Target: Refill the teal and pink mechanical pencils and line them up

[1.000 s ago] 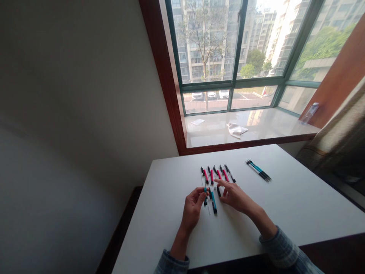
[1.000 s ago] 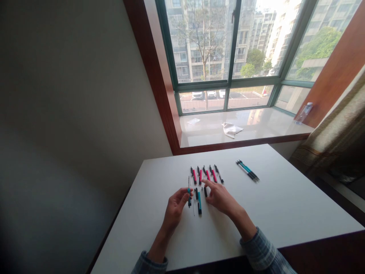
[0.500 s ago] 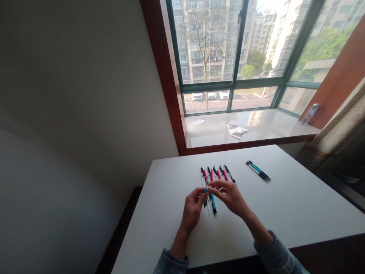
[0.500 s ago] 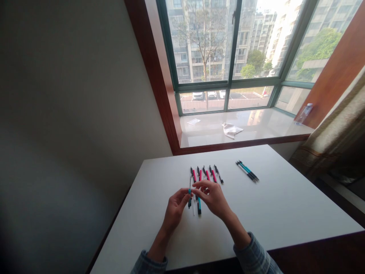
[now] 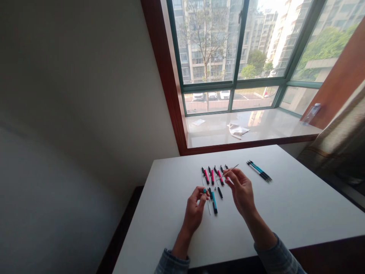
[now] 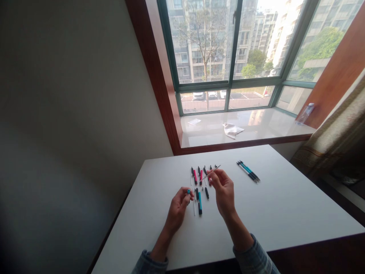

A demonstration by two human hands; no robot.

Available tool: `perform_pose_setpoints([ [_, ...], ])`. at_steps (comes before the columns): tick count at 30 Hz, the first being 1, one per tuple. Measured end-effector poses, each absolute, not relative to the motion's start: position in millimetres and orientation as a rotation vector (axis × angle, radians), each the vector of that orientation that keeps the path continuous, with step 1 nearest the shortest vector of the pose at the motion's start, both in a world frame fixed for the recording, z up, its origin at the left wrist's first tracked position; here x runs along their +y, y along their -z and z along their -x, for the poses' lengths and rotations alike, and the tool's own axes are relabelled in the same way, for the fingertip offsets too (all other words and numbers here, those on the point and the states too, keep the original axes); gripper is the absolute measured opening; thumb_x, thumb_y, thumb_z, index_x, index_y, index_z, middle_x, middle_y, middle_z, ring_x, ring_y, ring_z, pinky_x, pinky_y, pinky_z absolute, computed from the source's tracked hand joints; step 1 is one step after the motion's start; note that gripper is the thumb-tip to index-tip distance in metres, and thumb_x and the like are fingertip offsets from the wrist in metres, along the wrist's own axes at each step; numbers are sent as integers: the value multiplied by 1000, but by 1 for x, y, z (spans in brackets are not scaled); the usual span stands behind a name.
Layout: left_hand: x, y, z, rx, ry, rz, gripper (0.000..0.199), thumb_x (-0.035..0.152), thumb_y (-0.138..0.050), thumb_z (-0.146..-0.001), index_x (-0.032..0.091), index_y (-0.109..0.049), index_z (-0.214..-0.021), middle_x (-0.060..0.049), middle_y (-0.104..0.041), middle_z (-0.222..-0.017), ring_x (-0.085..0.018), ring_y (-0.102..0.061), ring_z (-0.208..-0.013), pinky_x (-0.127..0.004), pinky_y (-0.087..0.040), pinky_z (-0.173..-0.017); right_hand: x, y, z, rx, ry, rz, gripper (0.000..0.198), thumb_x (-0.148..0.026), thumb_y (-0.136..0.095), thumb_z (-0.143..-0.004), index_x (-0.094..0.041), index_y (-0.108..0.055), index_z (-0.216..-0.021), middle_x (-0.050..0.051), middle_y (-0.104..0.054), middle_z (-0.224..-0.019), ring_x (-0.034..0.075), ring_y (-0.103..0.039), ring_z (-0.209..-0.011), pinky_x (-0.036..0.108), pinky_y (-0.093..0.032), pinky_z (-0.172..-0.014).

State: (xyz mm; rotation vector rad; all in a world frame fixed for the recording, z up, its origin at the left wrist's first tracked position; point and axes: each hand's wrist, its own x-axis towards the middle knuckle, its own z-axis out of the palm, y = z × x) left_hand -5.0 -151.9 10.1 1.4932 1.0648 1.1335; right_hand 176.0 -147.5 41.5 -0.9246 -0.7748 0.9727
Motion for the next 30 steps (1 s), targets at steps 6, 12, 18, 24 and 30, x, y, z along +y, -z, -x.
perform_pose_setpoints([
  [6, -148, -7, 7, 1046, -1228, -1268, 17, 36, -58, -93, 19, -58, -89, 7, -40, -65, -10, -34, -55, -21, -30, -53, -171, -18, -166, -768, -1136, 986, 31, -45, -82, -80, -20, -73, -96, 5, -72, -91, 18, -64, -81, 30, -54, -74],
  [12, -148, -12, 7, 1009, -1101, -1208, 34, 45, -75, -83, 14, -71, -95, 3, -52, -66, -7, -34, -54, -21, -28, -52, -193, -4, -143, -968, -1220, 1108, 35, -49, -79, -82, -17, -77, -96, 9, -76, -93, 25, -70, -87, 36, -57, -82],
  [18, -152, -13, 6, 991, -1052, -1232, 33, 44, -79, -80, 12, -72, -83, 0, -58, -66, -8, -38, -55, -21, -30, -52, -197, -11, -142, -1095, -1164, 1123, 32, -49, -75, -86, -18, -75, -93, 8, -76, -86, 24, -71, -81, 33, -57, -74],
  [24, -155, -14, 5, 976, -1103, -1191, 36, 48, -78, -81, 13, -69, -79, 3, -53, -62, -5, -32, -50, -20, -26, -47, -213, -3, -144, -1218, -1068, 1206, 26, -45, -73, -88, -20, -71, -87, 5, -74, -81, 22, -70, -77, 32, -57, -75],
  [30, -148, -11, 4, 1024, -1161, -1151, 37, 49, -79, -81, 14, -68, -82, 4, -52, -62, -4, -29, -49, -19, -22, -45, -232, 4, -145, -1352, -966, 1275, 14, -33, -67, -90, -20, -69, -86, 3, -71, -76, 19, -65, -69, 28, -54, -68],
])
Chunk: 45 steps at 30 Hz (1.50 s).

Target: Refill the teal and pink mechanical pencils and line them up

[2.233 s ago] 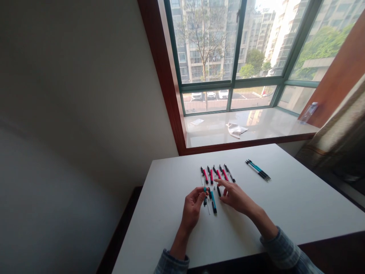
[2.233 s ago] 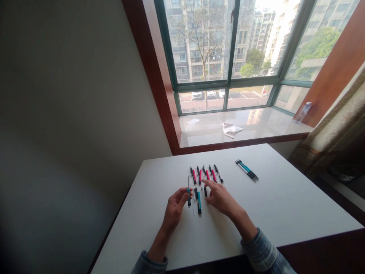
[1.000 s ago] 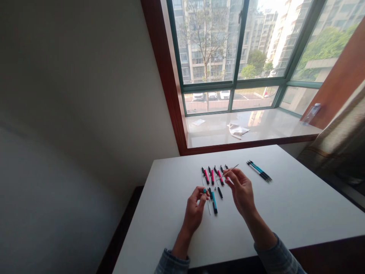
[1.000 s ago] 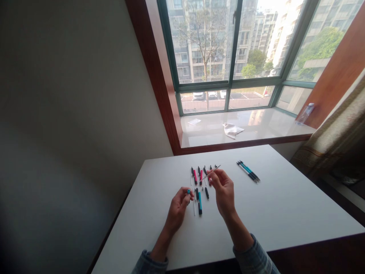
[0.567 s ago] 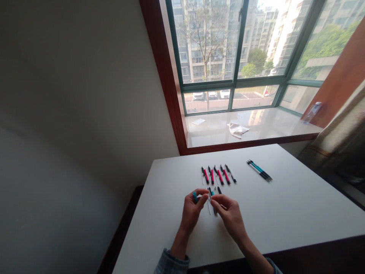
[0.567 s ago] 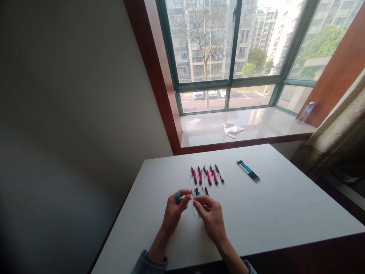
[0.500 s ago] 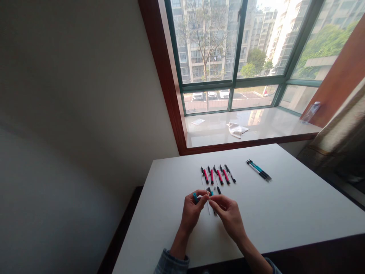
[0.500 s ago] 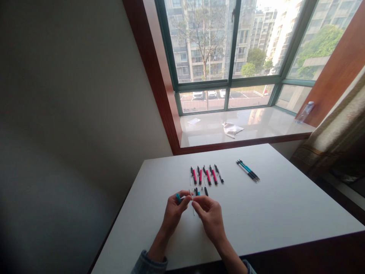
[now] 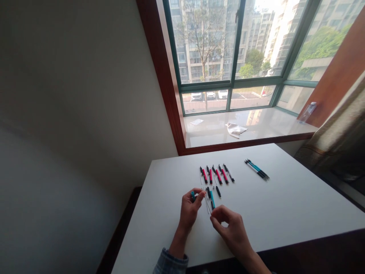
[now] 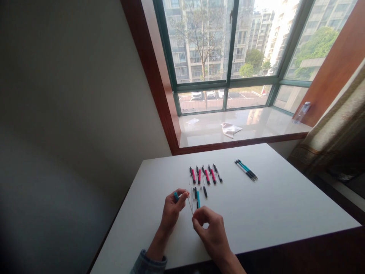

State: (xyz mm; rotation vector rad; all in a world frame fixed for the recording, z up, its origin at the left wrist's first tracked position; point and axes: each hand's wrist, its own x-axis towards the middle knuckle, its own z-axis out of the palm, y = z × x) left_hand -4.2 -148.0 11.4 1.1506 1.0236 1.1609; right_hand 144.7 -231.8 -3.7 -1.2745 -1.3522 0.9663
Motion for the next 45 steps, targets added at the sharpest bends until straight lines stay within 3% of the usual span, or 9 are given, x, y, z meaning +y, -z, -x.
perform_pose_setpoints([
  [4, -145, -10, 7, 1069, -1295, -1092, 35, 48, -77, -82, 15, -65, -82, 4, -55, -70, -3, -28, -49, -19, -20, -44, -231, 4, -155, -1431, -926, 1330, 9, -29, -64, -89, -21, -68, -88, 2, -68, -74, 18, -63, -66, 28, -52, -65],
  [11, -149, -10, 5, 1083, -1227, -1209, 35, 49, -74, -84, 15, -65, -83, 4, -53, -66, -5, -29, -50, -20, -21, -46, -198, -2, -173, -1524, -819, 1488, 13, -29, -62, -88, -22, -73, -89, 4, -72, -75, 21, -66, -65, 31, -52, -64],
  [26, -149, -6, 7, 1079, -1195, -1294, 29, 44, -73, -86, 16, -66, -81, 2, -55, -69, -9, -40, -57, -20, -34, -53, -189, 2, -168, -1533, -769, 1579, 11, -28, -65, -85, -22, -75, -82, 3, -72, -68, 21, -67, -61, 30, -51, -59],
  [30, -151, -11, 5, 1093, -1154, -1337, 30, 45, -74, -85, 16, -69, -79, 1, -56, -67, -11, -45, -60, -22, -37, -58, -195, -7, -169, -1576, -720, 1431, 13, -25, -63, -89, -23, -73, -96, 4, -73, -83, 20, -68, -66, 32, -55, -66],
  [36, -154, -18, 5, 1000, -1014, -1424, 29, 42, -73, -86, 15, -71, -76, 0, -60, -66, -12, -48, -62, -23, -39, -60, -194, -23, -167, -1714, -602, 1124, 30, -21, -60, -93, -28, -68, -121, 9, -69, -120, 25, -68, -102, 37, -59, -86],
  [45, -155, -18, 6, 950, -1001, -1455, 28, 39, -70, -88, 15, -72, -73, -5, -70, -74, -17, -59, -70, -26, -45, -67, -189, -29, -167, -1806, -601, 1073, 28, -22, -60, -98, -29, -68, -123, 7, -71, -115, 23, -70, -99, 38, -59, -88],
])
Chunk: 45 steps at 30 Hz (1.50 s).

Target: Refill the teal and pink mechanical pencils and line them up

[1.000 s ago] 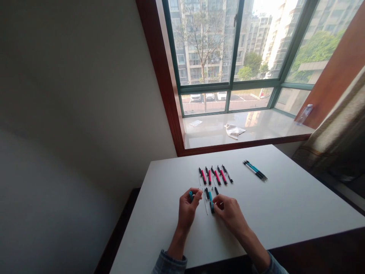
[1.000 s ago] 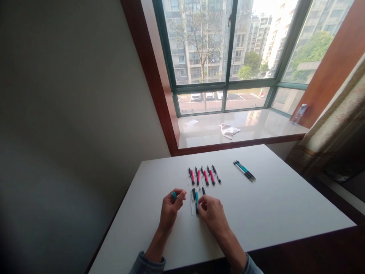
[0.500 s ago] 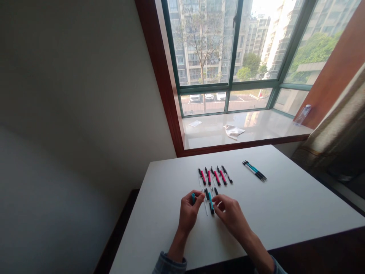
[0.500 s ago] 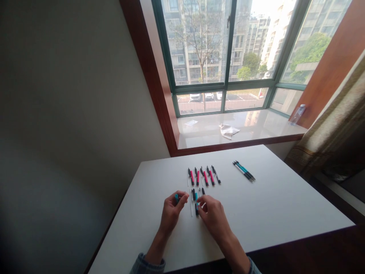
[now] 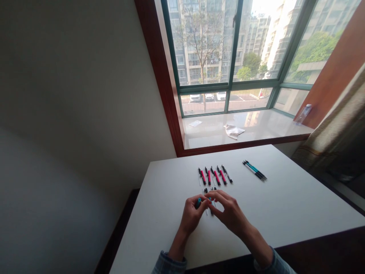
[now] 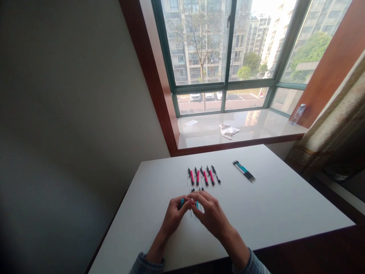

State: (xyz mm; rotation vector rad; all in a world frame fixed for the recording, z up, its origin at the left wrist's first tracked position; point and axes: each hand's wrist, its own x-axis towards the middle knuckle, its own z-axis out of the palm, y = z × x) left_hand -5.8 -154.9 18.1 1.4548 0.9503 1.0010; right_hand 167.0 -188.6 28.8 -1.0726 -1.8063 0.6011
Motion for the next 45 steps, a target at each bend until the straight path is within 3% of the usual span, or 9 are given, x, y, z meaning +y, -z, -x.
perform_pose_setpoints([
  [5, -155, -18, 6, 957, -975, -1465, 29, 39, -67, -90, 15, -76, -77, -6, -70, -75, -17, -59, -70, -26, -46, -67, -185, -29, -172, -1869, -556, 1085, 25, -24, -62, -98, -28, -68, -122, 6, -73, -110, 23, -69, -99, 38, -58, -88],
  [9, -151, -13, 6, 975, -1027, -1327, 32, 42, -65, -91, 15, -78, -100, -2, -64, -73, -9, -40, -54, -22, -32, -52, -170, -19, -188, -1880, -438, 1219, 33, -16, -65, -93, -26, -65, -125, 7, -72, -111, 26, -67, -105, 43, -58, -91],
  [13, -146, -9, 8, 954, -1099, -1241, 36, 44, -63, -91, 14, -76, -106, -2, -61, -76, -8, -34, -54, -22, -27, -51, -152, -7, -200, -2005, -398, 1312, 44, -8, -69, -88, -27, -65, -128, 5, -73, -111, 28, -65, -108, 46, -58, -92],
  [18, -146, -10, 8, 915, -1120, -1170, 35, 43, -66, -89, 13, -76, -104, -2, -59, -76, -8, -36, -57, -22, -27, -53, -145, 1, -199, -2060, -376, 1324, 45, -7, -72, -86, -29, -67, -126, 4, -74, -110, 28, -65, -106, 46, -59, -91],
  [24, -146, -11, 6, 827, -1221, -919, 38, 43, -63, -91, 12, -75, -109, -6, -62, -84, -13, -50, -70, -25, -41, -64, -146, 2, -198, -1986, -379, 1287, 36, -8, -70, -88, -27, -70, -119, 4, -75, -110, 27, -66, -104, 45, -57, -90],
  [29, -148, -7, 5, 789, -1216, -977, 42, 47, -57, -96, 13, -74, -115, -11, -69, -99, -21, -60, -92, -31, -47, -85, -163, -7, -178, -1724, -605, 1206, 10, -24, -69, -93, -24, -73, -102, 4, -75, -99, 23, -67, -92, 36, -55, -81],
  [32, -150, -4, 5, 779, -1175, -1105, 46, 51, -52, -99, 14, -74, -115, -12, -70, -106, -25, -62, -102, -36, -47, -94, -177, -8, -157, -1537, -839, 1158, 14, -35, -73, -89, -21, -70, -90, 3, -73, -87, 19, -67, -79, 32, -53, -74],
  [36, -152, -3, 8, 865, -1127, -1236, 47, 52, -49, -100, 16, -74, -116, -12, -71, -111, -24, -62, -99, -36, -47, -94, -185, -5, -137, -1241, -1102, 1050, 28, -42, -75, -87, -20, -61, -76, 0, -66, -74, 17, -63, -71, 29, -52, -71],
  [45, -150, -9, 10, 962, -1215, -1304, 48, 54, -63, -92, 20, -72, -124, -7, -68, -100, -20, -62, -89, -31, -53, -82, -194, -7, -124, -1030, -1371, 925, 28, -37, -84, -77, -19, -65, -87, 2, -68, -83, 19, -65, -79, 30, -54, -72],
])
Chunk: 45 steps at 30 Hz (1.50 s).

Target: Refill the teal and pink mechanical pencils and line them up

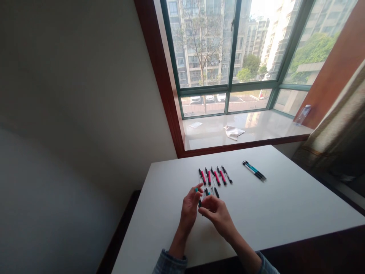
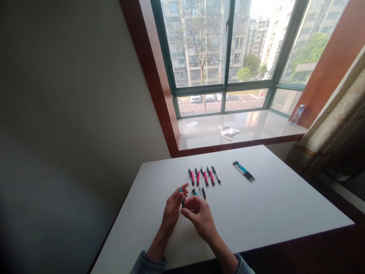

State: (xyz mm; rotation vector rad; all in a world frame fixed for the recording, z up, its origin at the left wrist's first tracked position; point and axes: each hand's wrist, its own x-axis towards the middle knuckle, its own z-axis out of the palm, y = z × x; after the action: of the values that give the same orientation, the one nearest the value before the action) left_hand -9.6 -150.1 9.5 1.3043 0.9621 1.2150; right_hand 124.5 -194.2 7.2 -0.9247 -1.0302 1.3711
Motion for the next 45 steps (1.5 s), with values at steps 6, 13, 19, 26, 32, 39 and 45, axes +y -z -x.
perform_pose_setpoints([
  [6, -149, -12, 10, 1032, -1275, -1221, 34, 43, -75, -86, 18, -74, -109, -4, -71, -85, -16, -62, -71, -28, -54, -69, -199, -6, -132, -1003, -1372, 945, 29, -42, -83, -79, -19, -68, -91, 4, -71, -87, 19, -65, -78, 32, -53, -74],
  [13, -149, -11, 8, 1046, -1301, -1114, 29, 38, -82, -79, 16, -75, -96, -3, -73, -78, -16, -67, -72, -30, -57, -75, -192, -6, -155, -1079, -1231, 1088, 37, -51, -74, -85, -17, -72, -100, 7, -72, -89, 23, -67, -84, 33, -52, -74],
  [19, -151, -11, 7, 960, -1132, -1098, 28, 35, -87, -73, 15, -74, -88, -3, -74, -82, -17, -70, -75, -30, -58, -76, -177, -23, -174, -1066, -1076, 1144, 40, -51, -74, -85, -18, -69, -107, 8, -73, -91, 23, -69, -83, 35, -56, -75],
  [26, -152, -10, 7, 910, -1061, -1084, 29, 35, -88, -72, 15, -75, -89, -6, -75, -85, -18, -71, -75, -30, -58, -75, -166, -49, -169, -1183, -1037, 1087, 36, -47, -74, -85, -18, -69, -106, 6, -71, -89, 24, -70, -87, 36, -59, -77],
  [32, -152, -9, 6, 956, -1082, -1041, 31, 36, -89, -71, 14, -74, -87, -5, -75, -79, -15, -68, -69, -28, -57, -71, -167, -47, -177, -1179, -965, 1104, 34, -47, -71, -87, -19, -66, -104, 7, -72, -91, 23, -71, -86, 35, -59, -76],
  [39, -152, -12, 6, 1014, -1106, -1062, 32, 38, -88, -71, 14, -74, -86, -5, -74, -80, -16, -68, -68, -29, -57, -70, -188, -6, -217, -1283, -443, 1483, 22, -42, -63, -90, -22, -60, -96, 7, -71, -92, 26, -71, -86, 41, -57, -83],
  [45, -151, -13, 7, 1011, -1097, -1111, 29, 38, -86, -73, 15, -72, -82, -3, -71, -78, -16, -67, -68, -29, -57, -70, -207, 27, -225, -1601, -353, 1652, 6, -26, -56, -90, -23, -61, -93, 7, -69, -94, 25, -67, -82, 36, -52, -74],
])
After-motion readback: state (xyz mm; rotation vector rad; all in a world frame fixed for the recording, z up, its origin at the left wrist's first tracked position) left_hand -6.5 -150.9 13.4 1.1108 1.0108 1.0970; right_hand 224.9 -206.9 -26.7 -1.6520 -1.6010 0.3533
